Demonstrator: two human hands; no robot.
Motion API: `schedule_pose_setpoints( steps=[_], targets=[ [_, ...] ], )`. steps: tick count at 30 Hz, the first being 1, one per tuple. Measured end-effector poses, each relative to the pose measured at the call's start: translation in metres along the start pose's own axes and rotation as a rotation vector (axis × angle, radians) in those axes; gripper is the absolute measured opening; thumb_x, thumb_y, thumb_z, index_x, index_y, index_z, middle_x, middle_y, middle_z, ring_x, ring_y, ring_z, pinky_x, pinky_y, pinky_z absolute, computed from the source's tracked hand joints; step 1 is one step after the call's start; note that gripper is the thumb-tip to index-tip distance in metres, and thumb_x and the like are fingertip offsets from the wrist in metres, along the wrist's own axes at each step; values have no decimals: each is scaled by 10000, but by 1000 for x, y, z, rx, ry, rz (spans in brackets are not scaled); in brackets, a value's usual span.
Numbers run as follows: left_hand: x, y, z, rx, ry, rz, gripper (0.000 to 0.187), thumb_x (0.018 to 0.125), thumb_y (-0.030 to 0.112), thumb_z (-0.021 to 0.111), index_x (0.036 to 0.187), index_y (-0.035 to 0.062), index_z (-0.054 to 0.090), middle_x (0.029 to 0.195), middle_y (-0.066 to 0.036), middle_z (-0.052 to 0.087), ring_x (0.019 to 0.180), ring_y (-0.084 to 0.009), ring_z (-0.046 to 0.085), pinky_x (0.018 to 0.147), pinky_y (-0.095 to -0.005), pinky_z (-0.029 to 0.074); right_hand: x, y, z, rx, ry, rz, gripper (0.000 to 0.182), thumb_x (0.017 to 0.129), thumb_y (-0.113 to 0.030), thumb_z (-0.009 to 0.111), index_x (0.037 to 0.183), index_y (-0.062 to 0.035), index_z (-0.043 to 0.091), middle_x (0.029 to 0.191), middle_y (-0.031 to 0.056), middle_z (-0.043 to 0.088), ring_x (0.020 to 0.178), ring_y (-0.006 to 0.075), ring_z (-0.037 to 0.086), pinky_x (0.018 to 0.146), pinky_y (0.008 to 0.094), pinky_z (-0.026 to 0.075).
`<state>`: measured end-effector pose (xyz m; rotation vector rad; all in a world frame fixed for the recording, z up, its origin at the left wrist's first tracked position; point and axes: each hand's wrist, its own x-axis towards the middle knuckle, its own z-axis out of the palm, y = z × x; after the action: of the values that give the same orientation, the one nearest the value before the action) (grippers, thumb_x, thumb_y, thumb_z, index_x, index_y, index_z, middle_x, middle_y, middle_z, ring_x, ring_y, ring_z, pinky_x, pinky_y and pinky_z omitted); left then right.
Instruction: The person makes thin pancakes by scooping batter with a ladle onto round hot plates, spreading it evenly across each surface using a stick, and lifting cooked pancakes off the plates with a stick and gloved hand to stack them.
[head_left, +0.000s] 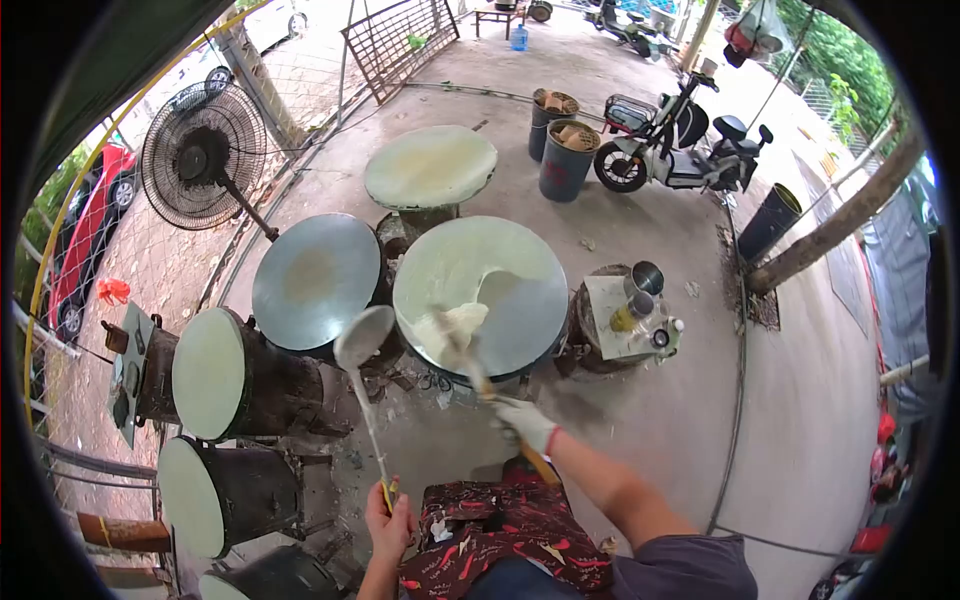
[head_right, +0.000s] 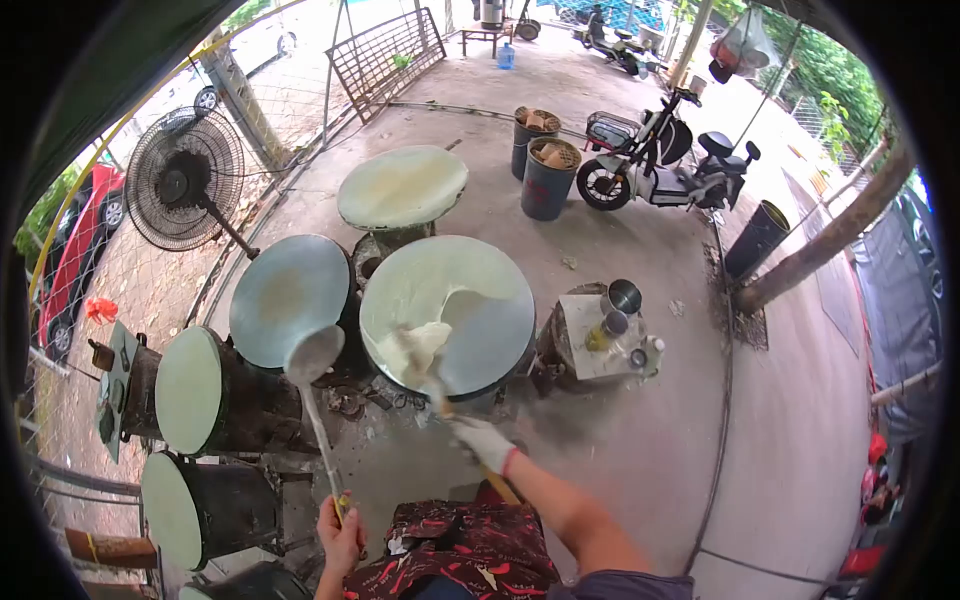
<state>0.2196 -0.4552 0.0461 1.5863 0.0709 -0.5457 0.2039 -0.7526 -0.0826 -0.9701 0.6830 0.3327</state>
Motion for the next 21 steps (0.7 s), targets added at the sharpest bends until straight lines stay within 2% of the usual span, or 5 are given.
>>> schedule_pose_setpoints(
  steps=[5, 8, 12, 15, 21],
  targets=[
    [-15, 10, -70, -268, -14, 19, 300, 881, 80, 523, 1164, 43, 432, 587, -9, 429, 346, -92, 359, 314, -234, 296, 69, 10, 109, -107, 47, -93, 320, 907, -271, 523, 1159, -91, 603, 828, 58, 632, 740, 150, 595, 610, 287, 455],
    [-38, 11, -111, -363, -50, 3, 204, 902, 132, 500, 1071, 24, 464, 604, -9, 412, 356, -94, 360, 330, -247, 308, 85, 66, 100, -231, 528, -462, 380, 889, -336, 546, 1157, -70, 580, 761, 54, 620, 587, 158, 576, 531, 303, 442],
    [-66, 13, -147, -1344, -152, -135, 152, 949, 172, 482, 959, 20, 475, 582, -7, 340, 378, -105, 283, 334, -223, 233, 48, 69, 175, -362, 819, -221, 427, 896, -381, 445, 1129, -48, 577, 1039, 241, 602, 1012, 414, 552, 860, 446, 430],
    [-64, -2, -155, -1553, -148, -68, 267, 954, 249, 475, 1062, 5, 490, 615, 5, 360, 408, -88, 305, 346, -212, 220, 68, 63, 154, -669, 696, -375, 411, 908, -374, 443, 1117, -51, 586, 1025, 243, 607, 987, 407, 563, 832, 447, 442],
    [-58, -47, -164, -1672, -106, -434, 305, 987, 232, 365, 1066, -40, 477, 639, 1, 350, 440, -72, 372, 436, -241, 346, 78, 69, 121, -188, 858, -389, 364, 920, -311, 472, 1102, -16, 582, 875, 153, 631, 802, 272, 592, 720, 367, 447]
  ],
)
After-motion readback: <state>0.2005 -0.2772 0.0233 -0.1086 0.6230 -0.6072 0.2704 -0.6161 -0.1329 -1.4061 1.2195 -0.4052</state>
